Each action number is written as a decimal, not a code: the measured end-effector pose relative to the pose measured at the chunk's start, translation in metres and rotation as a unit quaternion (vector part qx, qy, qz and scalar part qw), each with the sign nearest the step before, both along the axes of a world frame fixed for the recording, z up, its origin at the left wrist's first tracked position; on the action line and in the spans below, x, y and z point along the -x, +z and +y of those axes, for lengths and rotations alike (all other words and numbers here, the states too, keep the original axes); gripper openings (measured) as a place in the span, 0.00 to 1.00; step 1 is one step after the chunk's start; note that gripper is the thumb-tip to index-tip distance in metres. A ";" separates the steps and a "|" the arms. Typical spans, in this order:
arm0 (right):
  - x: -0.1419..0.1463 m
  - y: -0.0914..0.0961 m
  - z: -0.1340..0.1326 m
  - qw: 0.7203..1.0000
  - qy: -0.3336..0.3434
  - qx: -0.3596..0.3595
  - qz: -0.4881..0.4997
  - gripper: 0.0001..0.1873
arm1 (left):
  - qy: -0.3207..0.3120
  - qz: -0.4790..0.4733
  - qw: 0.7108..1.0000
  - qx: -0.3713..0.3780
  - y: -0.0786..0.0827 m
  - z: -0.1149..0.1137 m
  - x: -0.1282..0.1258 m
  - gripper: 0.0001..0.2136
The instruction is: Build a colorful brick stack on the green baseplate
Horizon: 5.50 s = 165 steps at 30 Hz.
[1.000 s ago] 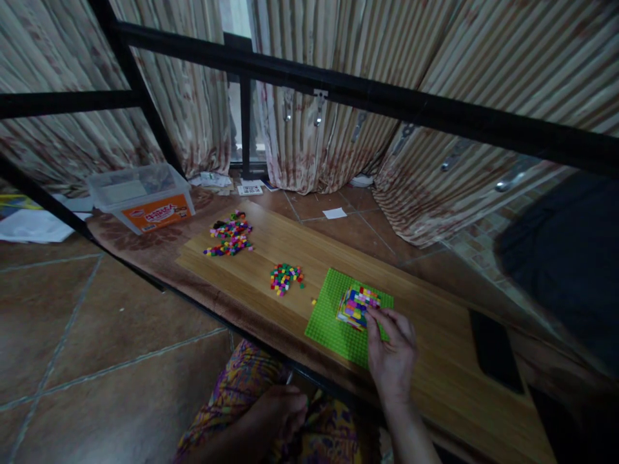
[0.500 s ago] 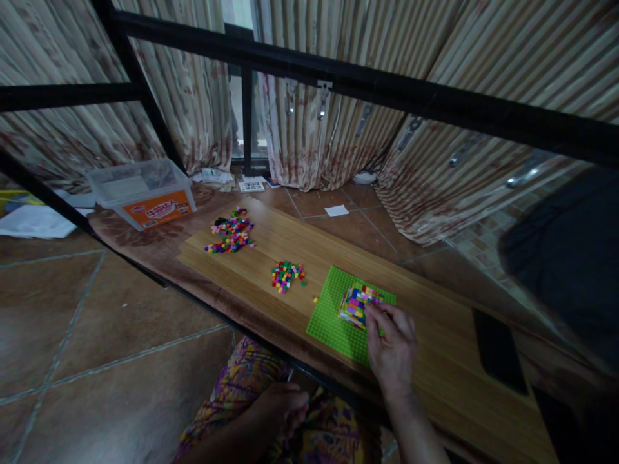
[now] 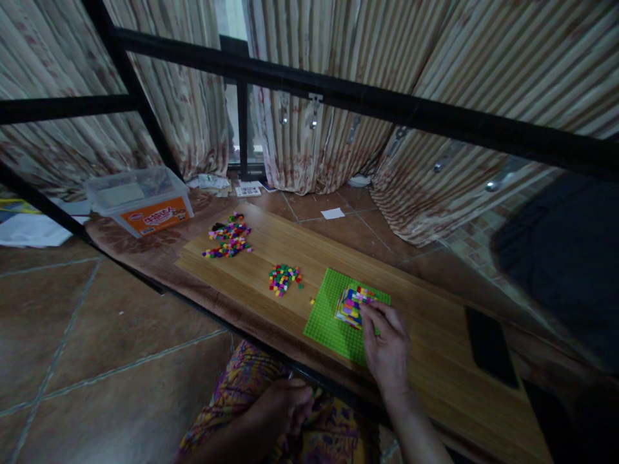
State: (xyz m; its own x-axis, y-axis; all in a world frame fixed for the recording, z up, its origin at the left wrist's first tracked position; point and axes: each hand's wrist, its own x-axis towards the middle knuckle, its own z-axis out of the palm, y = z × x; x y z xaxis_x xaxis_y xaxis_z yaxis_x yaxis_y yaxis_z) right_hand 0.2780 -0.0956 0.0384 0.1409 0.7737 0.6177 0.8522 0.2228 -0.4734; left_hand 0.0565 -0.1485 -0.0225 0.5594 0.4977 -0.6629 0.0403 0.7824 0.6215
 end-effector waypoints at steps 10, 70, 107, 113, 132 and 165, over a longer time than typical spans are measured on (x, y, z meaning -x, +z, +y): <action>0.041 0.013 -0.049 0.975 0.013 0.094 0.203 0.10 | 0.127 -0.110 0.985 0.029 0.058 0.024 -0.011 0.15; 0.099 -0.040 0.062 0.989 -0.007 0.143 -0.021 0.14 | 0.062 0.345 0.675 -0.649 0.023 0.146 0.044 0.12; 0.069 0.006 -0.031 0.961 -0.008 0.149 0.235 0.10 | 0.148 0.439 0.625 -0.629 0.020 0.205 0.062 0.10; 0.027 0.008 -0.031 0.955 -0.091 0.102 0.265 0.13 | 0.140 0.439 0.617 -0.638 0.018 0.208 0.064 0.10; 0.012 0.010 0.001 0.984 -0.060 0.035 0.165 0.09 | 0.126 0.459 0.609 -0.634 0.014 0.211 0.066 0.11; 0.012 0.008 0.001 0.991 -0.107 0.034 0.078 0.11 | 0.124 0.451 0.621 -0.629 0.023 0.206 0.063 0.10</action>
State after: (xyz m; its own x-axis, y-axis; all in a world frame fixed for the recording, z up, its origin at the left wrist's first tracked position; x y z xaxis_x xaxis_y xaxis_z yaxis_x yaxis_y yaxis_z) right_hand 0.2657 -0.0950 0.0461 0.3961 0.7545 0.5232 0.7917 0.0081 -0.6109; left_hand -0.0064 0.0579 0.0004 0.0456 0.9358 0.3495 0.7917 -0.2472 0.5587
